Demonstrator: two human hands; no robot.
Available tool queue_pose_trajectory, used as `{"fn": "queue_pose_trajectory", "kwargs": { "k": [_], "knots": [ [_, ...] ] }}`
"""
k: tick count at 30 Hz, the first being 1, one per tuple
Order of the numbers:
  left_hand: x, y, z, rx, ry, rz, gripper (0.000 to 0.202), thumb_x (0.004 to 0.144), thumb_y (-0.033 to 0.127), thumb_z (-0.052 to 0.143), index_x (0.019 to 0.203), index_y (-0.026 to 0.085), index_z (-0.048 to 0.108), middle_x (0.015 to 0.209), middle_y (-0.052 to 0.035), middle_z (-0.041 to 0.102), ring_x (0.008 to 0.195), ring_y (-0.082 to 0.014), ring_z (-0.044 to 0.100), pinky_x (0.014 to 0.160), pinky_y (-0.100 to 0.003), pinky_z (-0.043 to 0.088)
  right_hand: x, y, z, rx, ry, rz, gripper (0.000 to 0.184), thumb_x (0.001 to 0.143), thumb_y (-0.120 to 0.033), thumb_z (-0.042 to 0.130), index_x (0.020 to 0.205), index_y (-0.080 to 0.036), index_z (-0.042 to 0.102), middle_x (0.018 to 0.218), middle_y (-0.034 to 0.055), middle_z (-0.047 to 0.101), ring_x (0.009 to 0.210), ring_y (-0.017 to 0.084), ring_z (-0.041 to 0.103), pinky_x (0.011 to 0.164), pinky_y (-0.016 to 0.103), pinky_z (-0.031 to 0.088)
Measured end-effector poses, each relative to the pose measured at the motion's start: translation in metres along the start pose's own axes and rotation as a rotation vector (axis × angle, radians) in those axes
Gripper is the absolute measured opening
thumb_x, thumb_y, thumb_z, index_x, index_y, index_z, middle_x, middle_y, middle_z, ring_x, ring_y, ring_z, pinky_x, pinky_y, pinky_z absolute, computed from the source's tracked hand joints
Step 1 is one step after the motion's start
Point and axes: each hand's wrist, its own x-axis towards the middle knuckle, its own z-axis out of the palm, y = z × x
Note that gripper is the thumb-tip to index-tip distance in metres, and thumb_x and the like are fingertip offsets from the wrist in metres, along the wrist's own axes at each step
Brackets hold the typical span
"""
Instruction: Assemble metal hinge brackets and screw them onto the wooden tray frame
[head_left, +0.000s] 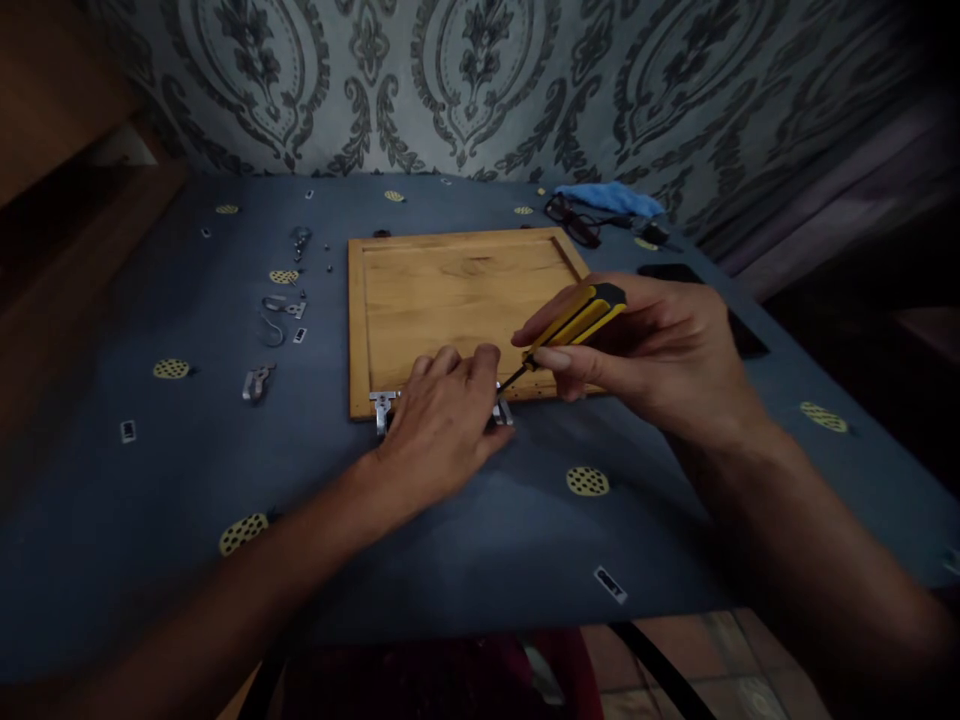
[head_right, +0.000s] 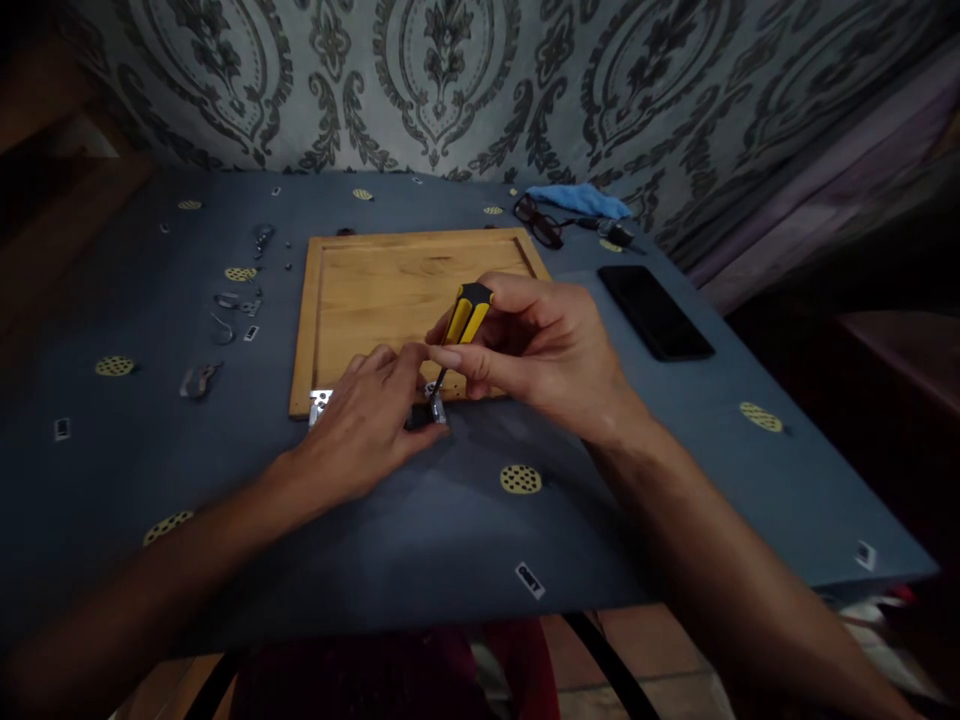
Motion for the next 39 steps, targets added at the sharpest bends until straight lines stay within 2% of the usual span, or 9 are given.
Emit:
{"fn": "queue_pose_trajectory", "kwargs": {
  "k": [2,6,9,11,16,21,23,30,39],
  "knots": [
    [0.0,0.0,0.0,0.002,-0.007,-0.002,0.047,0.093,0.029,0.075,0.129,0.016,0.049,0.117,-0.012,0.072,0.118,-0.0327,0.06,0.1,-0.049,0.05,-0.001,0.0,0.0,0.011,0.016,-0.016,0.018,0.072,-0.032,0.097,0.08,-0.026,0.082,0.074,-0.0017,0.073,0.049,0.008,0.061,0.044,0.018,0.055],
    [0.0,0.001,-0.001,0.007,-0.011,-0.009,0.052,0.093,0.028,0.075,0.134,0.014,0.047,0.121,-0.0137,0.071,0.12,-0.0328,0.059,0.102,-0.049,0.049,-0.002,-0.001,-0.006,0.002,-0.049,-0.035,0.025,0.073,-0.033,0.096,0.095,-0.03,0.084,0.088,-0.0002,0.078,0.056,0.011,0.068,0.05,0.023,0.062],
    [0.0,0.001,-0.001,-0.002,-0.004,-0.006,0.046,0.092,0.028,0.076,0.129,0.016,0.05,0.118,-0.012,0.072,0.118,-0.0323,0.06,0.101,-0.048,0.049,-0.004,0.0,-0.009,-0.042,-0.064,-0.037,0.015,0.076,-0.037,0.094,0.083,-0.029,0.084,0.086,0.0013,0.079,0.057,0.013,0.07,0.052,0.026,0.064],
    [-0.001,0.001,0.0,-0.009,0.004,-0.007,0.044,0.092,0.028,0.077,0.126,0.018,0.051,0.117,-0.0111,0.072,0.117,-0.0318,0.06,0.1,-0.048,0.049,-0.006,0.001,-0.008,-0.057,-0.011,-0.067,0.015,0.076,-0.036,0.094,0.076,-0.028,0.082,0.08,0.0005,0.077,0.054,0.012,0.069,0.051,0.025,0.064],
    [-0.001,0.001,-0.001,-0.008,-0.007,-0.01,0.05,0.092,0.028,0.076,0.133,0.016,0.049,0.12,-0.0123,0.07,0.119,-0.0319,0.059,0.101,-0.048,0.049,-0.005,0.004,0.005,-0.062,0.133,-0.16,0.022,0.07,-0.031,0.099,0.077,-0.022,0.08,0.069,-0.0037,0.07,0.046,0.008,0.065,0.043,0.017,0.055],
    [-0.001,0.001,-0.003,-0.016,-0.03,-0.021,0.053,0.092,0.027,0.076,0.136,0.013,0.048,0.121,-0.0133,0.07,0.12,-0.0323,0.059,0.103,-0.048,0.048,-0.004,0.01,0.007,-0.087,0.359,-0.311,0.025,0.078,-0.039,0.093,0.076,-0.019,0.078,0.072,-0.002,0.071,0.042,0.005,0.06,0.039,0.018,0.049],
    [-0.001,0.0,-0.003,-0.018,-0.028,-0.023,0.051,0.092,0.027,0.076,0.134,0.014,0.049,0.121,-0.0131,0.07,0.12,-0.0322,0.059,0.103,-0.048,0.048,-0.004,0.013,0.004,-0.087,0.389,-0.327,0.025,0.08,-0.041,0.092,0.078,-0.02,0.078,0.07,-0.0023,0.07,0.042,0.006,0.059,0.038,0.02,0.047],
    [0.0,0.002,-0.003,-0.03,-0.017,-0.03,0.047,0.091,0.026,0.076,0.129,0.018,0.05,0.12,-0.0121,0.07,0.12,-0.0324,0.059,0.101,-0.048,0.049,-0.006,0.011,0.008,-0.045,0.32,-0.185,0.016,0.072,-0.033,0.097,0.075,-0.03,0.081,0.071,-0.0028,0.069,0.044,0.009,0.058,0.04,0.025,0.048],
    [-0.001,0.001,-0.003,-0.022,-0.009,-0.023,0.05,0.091,0.026,0.077,0.132,0.017,0.049,0.12,-0.0122,0.07,0.118,-0.0324,0.06,0.1,-0.048,0.049,-0.006,0.01,0.011,-0.055,0.286,-0.164,0.025,0.07,-0.039,0.098,0.072,-0.026,0.077,0.067,-0.002,0.068,0.044,0.01,0.057,0.04,0.027,0.048]
  ]
}}
